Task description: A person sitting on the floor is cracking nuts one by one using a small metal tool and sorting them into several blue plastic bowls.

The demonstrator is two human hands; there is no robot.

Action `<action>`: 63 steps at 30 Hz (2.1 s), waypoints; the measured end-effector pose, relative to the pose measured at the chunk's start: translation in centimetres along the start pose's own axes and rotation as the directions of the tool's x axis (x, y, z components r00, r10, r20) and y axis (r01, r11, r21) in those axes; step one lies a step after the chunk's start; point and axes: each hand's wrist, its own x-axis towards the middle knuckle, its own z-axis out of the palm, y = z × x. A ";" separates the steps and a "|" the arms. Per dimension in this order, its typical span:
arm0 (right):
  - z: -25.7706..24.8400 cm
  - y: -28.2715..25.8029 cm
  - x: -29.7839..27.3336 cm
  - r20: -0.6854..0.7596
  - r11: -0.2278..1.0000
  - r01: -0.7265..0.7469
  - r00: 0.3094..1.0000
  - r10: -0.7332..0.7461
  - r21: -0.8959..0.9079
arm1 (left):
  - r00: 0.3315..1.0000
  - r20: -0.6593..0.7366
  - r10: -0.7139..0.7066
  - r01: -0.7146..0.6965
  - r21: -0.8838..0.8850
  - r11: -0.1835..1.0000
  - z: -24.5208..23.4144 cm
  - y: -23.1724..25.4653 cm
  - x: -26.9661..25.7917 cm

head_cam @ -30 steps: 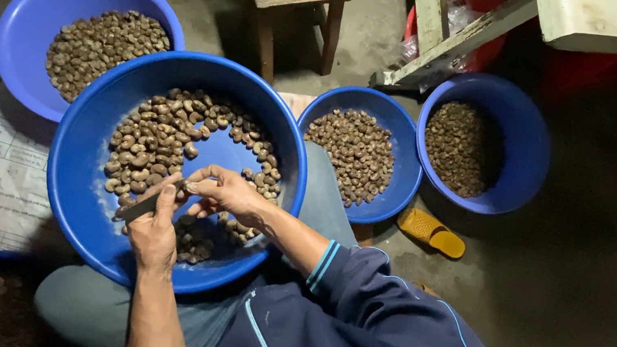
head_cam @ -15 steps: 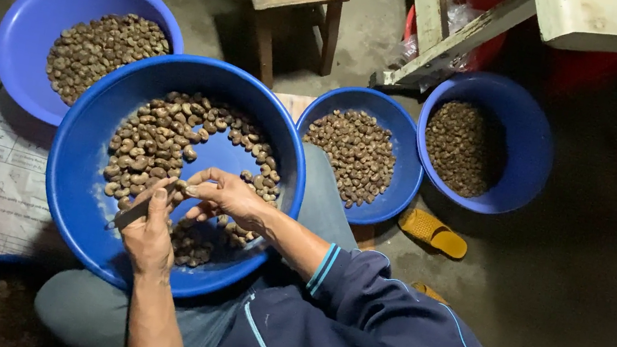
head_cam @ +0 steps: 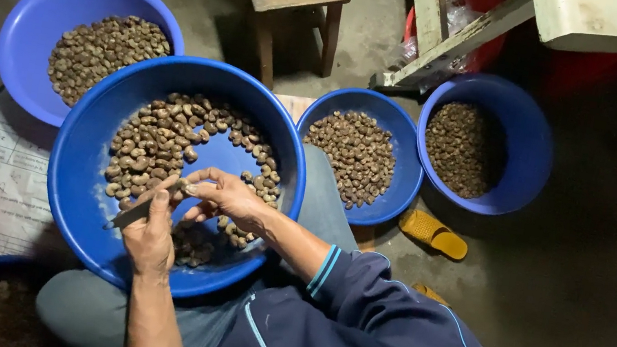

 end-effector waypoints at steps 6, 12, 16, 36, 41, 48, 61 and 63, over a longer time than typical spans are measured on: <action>1.1 -0.9 -0.5 -0.001 1.000 0.015 1.000 -0.015 0.007 | 0.998 0.015 0.067 -0.068 0.075 0.995 1.8 1.8 0.1; 1.0 -0.9 -0.7 -0.002 1.000 0.014 1.000 -0.014 0.015 | 0.998 0.018 0.068 -0.070 0.103 0.992 1.9 3.2 -0.3; 0.8 -0.6 -0.3 -0.027 0.999 0.050 0.998 -0.050 -0.012 | 0.999 0.035 0.034 -0.036 0.062 0.997 1.7 2.2 -0.1; 1.3 -2.4 -1.2 -0.006 0.773 0.237 0.955 -0.297 -0.588 | 0.999 0.048 -0.003 0.000 0.061 0.998 0.9 1.5 -0.1; 1.4 -2.8 -1.7 0.050 0.707 0.275 0.945 -0.322 -0.652 | 1.000 0.029 0.005 -0.006 0.042 0.999 1.9 2.6 -0.5; 1.9 -4.1 -2.5 0.080 0.645 0.281 0.943 -0.323 -0.711 | 1.000 0.014 -0.007 0.007 0.046 0.999 2.0 2.4 -0.4; -4.8 -9.0 -4.9 -0.136 0.525 0.406 0.680 -0.720 -0.748 | 0.988 -0.042 -0.148 0.148 -0.001 0.989 -0.9 0.1 0.3; -7.6 -9.9 -6.0 -0.277 0.528 0.313 0.586 -0.762 -0.789 | 0.988 -0.035 -0.153 0.154 0.016 0.988 -1.1 0.0 0.3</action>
